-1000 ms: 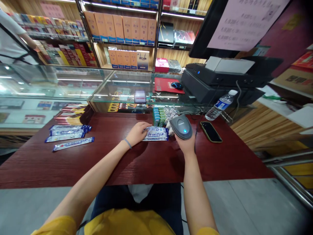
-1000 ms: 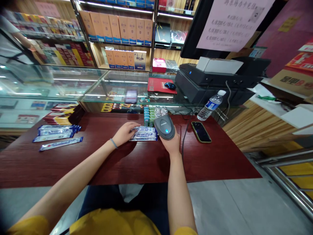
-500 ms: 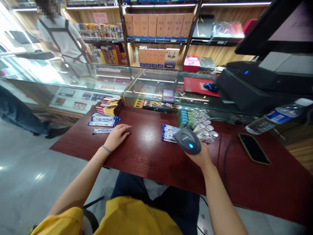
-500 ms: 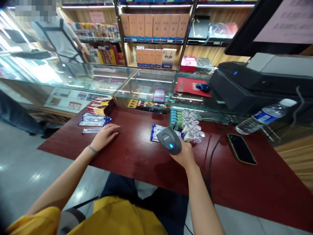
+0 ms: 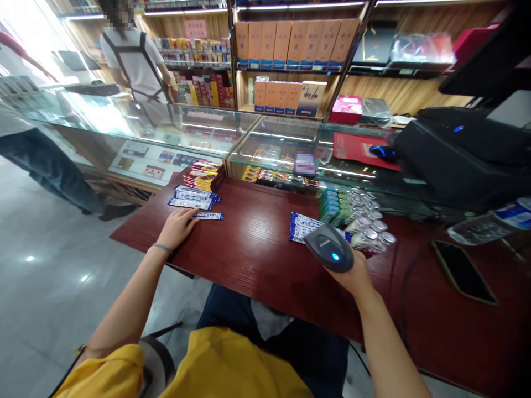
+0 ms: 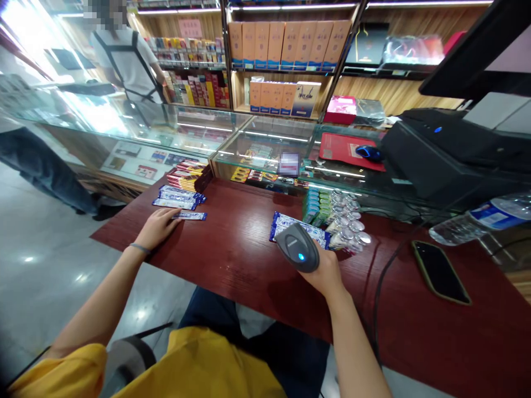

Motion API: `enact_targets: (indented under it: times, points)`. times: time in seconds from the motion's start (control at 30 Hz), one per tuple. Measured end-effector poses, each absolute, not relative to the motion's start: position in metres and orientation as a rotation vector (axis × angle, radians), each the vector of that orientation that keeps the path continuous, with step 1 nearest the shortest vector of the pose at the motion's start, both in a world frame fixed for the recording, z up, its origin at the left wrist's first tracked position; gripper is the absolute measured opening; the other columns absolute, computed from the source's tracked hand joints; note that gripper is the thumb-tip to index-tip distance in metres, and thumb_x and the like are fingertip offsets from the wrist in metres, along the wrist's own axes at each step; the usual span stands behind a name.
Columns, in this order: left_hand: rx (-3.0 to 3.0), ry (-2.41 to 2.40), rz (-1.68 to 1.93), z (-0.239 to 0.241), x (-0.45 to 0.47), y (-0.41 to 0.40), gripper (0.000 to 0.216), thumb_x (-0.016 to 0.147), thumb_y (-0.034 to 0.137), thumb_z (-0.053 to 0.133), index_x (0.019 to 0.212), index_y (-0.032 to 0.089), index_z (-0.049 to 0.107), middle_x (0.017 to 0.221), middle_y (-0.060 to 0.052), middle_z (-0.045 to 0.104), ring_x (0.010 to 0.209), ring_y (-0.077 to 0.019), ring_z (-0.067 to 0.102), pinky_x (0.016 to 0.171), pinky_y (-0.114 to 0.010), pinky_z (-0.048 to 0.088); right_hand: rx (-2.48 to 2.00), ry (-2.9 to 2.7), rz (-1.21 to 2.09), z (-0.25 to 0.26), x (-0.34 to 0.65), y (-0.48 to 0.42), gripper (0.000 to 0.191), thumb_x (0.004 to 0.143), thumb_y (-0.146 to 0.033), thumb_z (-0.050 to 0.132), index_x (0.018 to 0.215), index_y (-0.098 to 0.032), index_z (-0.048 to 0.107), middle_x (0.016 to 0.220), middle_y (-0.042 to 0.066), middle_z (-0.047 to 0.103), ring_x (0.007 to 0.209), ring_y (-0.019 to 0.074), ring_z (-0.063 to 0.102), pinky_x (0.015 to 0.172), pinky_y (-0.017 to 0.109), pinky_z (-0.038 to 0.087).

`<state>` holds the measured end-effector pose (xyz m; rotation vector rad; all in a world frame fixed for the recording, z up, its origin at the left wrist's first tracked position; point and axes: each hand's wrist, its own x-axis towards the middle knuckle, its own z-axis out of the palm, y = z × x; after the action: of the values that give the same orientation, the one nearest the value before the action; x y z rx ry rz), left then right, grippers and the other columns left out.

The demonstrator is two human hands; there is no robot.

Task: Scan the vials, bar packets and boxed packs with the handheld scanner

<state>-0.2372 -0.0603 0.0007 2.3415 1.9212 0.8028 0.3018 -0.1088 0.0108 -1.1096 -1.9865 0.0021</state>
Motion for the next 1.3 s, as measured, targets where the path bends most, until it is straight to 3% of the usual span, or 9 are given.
enact_targets:
  times: [0.2, 0.37, 0.43, 0.57, 0.67, 1.03, 1.3]
  points:
    - [2.430, 1.822, 0.667, 0.011, -0.227, -0.056, 0.037, 0.099, 0.046, 0.048, 0.116, 0.022, 0.071, 0.115, -0.013, 0.071, 0.112, -0.0321, 0.063, 0.104, -0.049, 0.047, -1.093, -1.971, -0.054, 0.012, 0.302, -0.108, 0.043, 0.079, -0.024, 0.068, 0.122, -0.022, 0.066, 0.094, 0.008, 0.081, 0.076, 0.0307, 0.079, 0.062, 0.038, 0.064]
    - [2.215, 1.711, 0.960, 0.017, -0.181, -0.043, 0.044, 0.102, 0.051, 0.040, 0.115, 0.018, 0.067, 0.111, -0.013, 0.070, 0.108, -0.0278, 0.065, 0.101, -0.044, 0.050, -1.125, -1.884, -0.070, 0.011, 0.306, -0.107, 0.045, 0.076, -0.025, 0.072, 0.121, -0.022, 0.067, 0.090, 0.007, 0.081, 0.072, 0.0281, 0.079, 0.062, 0.035, 0.064]
    - [2.021, 1.642, 1.094, 0.021, -0.152, -0.034, 0.050, 0.101, 0.057, 0.039, 0.114, 0.017, 0.066, 0.104, -0.011, 0.072, 0.098, -0.0253, 0.068, 0.095, -0.042, 0.053, -1.137, -1.838, -0.063, 0.011, 0.308, -0.107, 0.045, 0.076, -0.025, 0.073, 0.120, -0.022, 0.067, 0.091, 0.007, 0.081, 0.072, 0.0279, 0.079, 0.063, 0.035, 0.064]
    - [1.598, 1.374, 1.096, 0.037, -0.084, -0.018, 0.062, 0.093, 0.072, 0.046, 0.113, 0.016, 0.064, 0.078, -0.005, 0.070, 0.066, -0.0183, 0.066, 0.064, -0.031, 0.054, -1.231, -1.757, -0.017, 0.008, 0.312, -0.106, 0.044, 0.073, -0.029, 0.075, 0.116, -0.023, 0.066, 0.090, 0.006, 0.081, 0.075, 0.0282, 0.078, 0.066, 0.036, 0.064]
    - [1.419, 1.217, 1.086, 0.050, -0.033, -0.010, 0.063, 0.086, 0.076, 0.056, 0.103, 0.016, 0.066, 0.077, -0.005, 0.070, 0.061, -0.0160, 0.065, 0.055, -0.025, 0.051, -1.293, -1.691, 0.050, 0.005, 0.314, -0.105, 0.048, 0.072, -0.032, 0.077, 0.118, -0.023, 0.065, 0.095, 0.007, 0.080, 0.082, 0.0284, 0.079, 0.071, 0.036, 0.064]
    - [1.348, 1.007, 0.944, 0.041, 0.073, 0.017, 0.046, 0.088, 0.060, 0.062, 0.098, 0.015, 0.069, 0.062, -0.001, 0.066, 0.049, -0.0127, 0.058, 0.047, -0.021, 0.042, -1.454, -1.550, 0.284, 0.021, 0.318, -0.109, 0.065, 0.073, -0.036, 0.078, 0.133, -0.025, 0.055, 0.111, 0.009, 0.078, 0.103, 0.0300, 0.076, 0.087, 0.040, 0.061]
    - [1.350, 1.068, 0.923, 0.045, 0.071, 0.009, 0.037, 0.090, 0.049, 0.061, 0.098, 0.014, 0.070, 0.070, -0.003, 0.069, 0.056, -0.0129, 0.061, 0.051, -0.022, 0.045, -1.620, -1.682, 0.313, 0.033, 0.318, -0.110, 0.040, 0.073, -0.039, 0.076, 0.108, -0.025, 0.063, 0.092, 0.008, 0.079, 0.086, 0.0333, 0.078, 0.071, 0.038, 0.059]
